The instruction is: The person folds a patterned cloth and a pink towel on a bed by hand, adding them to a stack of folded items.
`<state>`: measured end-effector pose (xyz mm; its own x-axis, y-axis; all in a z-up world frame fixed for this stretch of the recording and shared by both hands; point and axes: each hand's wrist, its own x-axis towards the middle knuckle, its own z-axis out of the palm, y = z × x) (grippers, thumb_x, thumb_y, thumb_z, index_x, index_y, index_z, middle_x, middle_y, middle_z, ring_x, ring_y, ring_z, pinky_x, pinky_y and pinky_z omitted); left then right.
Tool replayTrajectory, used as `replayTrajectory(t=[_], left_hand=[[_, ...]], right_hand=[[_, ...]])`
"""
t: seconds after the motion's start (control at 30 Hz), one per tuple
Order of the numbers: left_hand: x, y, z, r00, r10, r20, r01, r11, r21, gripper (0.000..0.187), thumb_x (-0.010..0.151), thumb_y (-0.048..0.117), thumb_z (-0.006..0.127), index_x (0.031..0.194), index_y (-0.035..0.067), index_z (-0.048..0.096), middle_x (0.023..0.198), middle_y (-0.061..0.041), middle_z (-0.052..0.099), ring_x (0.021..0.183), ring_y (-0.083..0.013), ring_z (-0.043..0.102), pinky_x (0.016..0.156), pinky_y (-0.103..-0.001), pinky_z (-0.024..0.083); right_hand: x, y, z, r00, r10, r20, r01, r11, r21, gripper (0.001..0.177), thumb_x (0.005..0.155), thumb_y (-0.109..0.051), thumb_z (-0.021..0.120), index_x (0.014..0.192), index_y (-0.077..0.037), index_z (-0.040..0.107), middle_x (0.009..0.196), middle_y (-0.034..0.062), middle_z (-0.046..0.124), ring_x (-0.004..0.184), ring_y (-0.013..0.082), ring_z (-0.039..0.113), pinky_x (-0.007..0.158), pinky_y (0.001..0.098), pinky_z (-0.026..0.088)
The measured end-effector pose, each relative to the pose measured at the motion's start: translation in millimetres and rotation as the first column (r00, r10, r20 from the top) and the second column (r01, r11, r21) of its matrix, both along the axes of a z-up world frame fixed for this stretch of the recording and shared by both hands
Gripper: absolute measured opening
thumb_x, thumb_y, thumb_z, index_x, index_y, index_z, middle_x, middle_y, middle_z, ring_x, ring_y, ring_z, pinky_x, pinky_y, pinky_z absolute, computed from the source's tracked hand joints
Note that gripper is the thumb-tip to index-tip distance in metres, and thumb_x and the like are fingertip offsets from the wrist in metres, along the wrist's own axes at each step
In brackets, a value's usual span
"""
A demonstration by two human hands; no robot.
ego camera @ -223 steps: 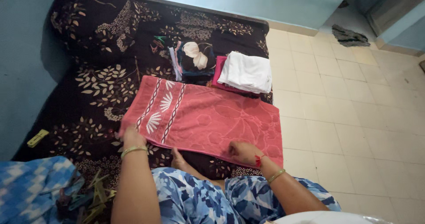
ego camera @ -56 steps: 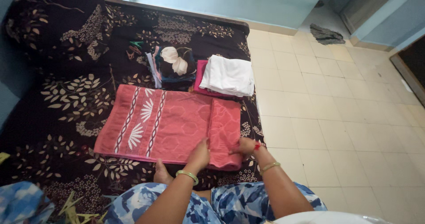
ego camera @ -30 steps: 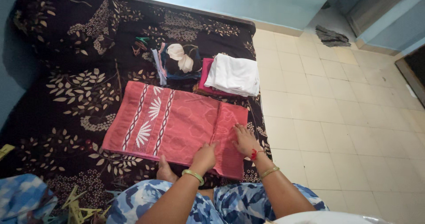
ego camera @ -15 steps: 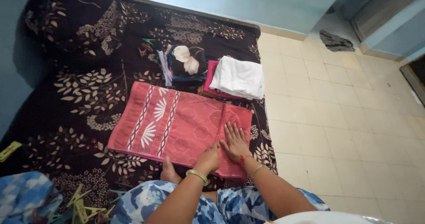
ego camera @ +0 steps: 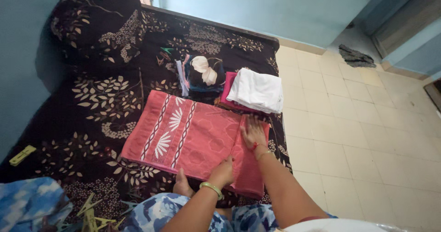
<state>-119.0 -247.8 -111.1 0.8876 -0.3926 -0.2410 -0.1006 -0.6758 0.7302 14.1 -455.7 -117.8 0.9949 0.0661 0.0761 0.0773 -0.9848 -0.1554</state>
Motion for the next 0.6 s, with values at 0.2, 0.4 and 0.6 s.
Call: replayTrajectory(t=[0.2, 0.4, 0.6], left_hand=[[2.2, 6.2, 12.5, 0.999, -0.041, -0.018, 0.041, 0.999, -0.006, 0.067, 0.075, 0.002, 0.066, 0.138, 0.010, 0.046, 0.120, -0.024, 0.068, 0.112, -0.0429, 0.066, 0.091, -0.052, 0.054], [7.3, 3.9, 6.5, 0.998, -0.047, 0.050, 0.045, 0.998, 0.044, 0.047, 0.086, 0.006, 0.061, 0.133, 0.010, 0.057, 0.113, -0.025, 0.072, 0.108, -0.0413, 0.069, 0.091, -0.052, 0.054], [13.2, 2.8, 3.6, 0.990, -0.101, 0.093, 0.093, 0.992, 0.087, 0.050, 0.079, 0.006, 0.067, 0.128, 0.012, 0.059, 0.111, -0.020, 0.073, 0.108, -0.0361, 0.070, 0.090, -0.049, 0.054]], right_hand=[[-23.5, 12.1, -0.5, 0.927, -0.353, 0.125, 0.362, 0.930, -0.058, 0.090, 0.103, -0.063, 0.027, 0.160, 0.005, 0.015, 0.169, 0.0229, 0.010, 0.157, 0.0354, 0.003, 0.126, 0.0445, 0.003], [-67.2, 21.1, 3.8, 0.936, -0.339, 0.091, 0.343, 0.939, -0.029, 0.091, 0.100, -0.062, 0.030, 0.159, 0.005, 0.013, 0.169, 0.0237, 0.007, 0.158, 0.0347, 0.000, 0.124, 0.0457, 0.005], [-104.2, 29.9, 8.2, 0.920, -0.391, 0.013, 0.391, 0.918, -0.060, 0.091, 0.100, -0.060, 0.034, 0.160, 0.004, 0.013, 0.170, 0.0235, 0.006, 0.159, 0.0371, 0.004, 0.124, 0.0481, 0.011]])
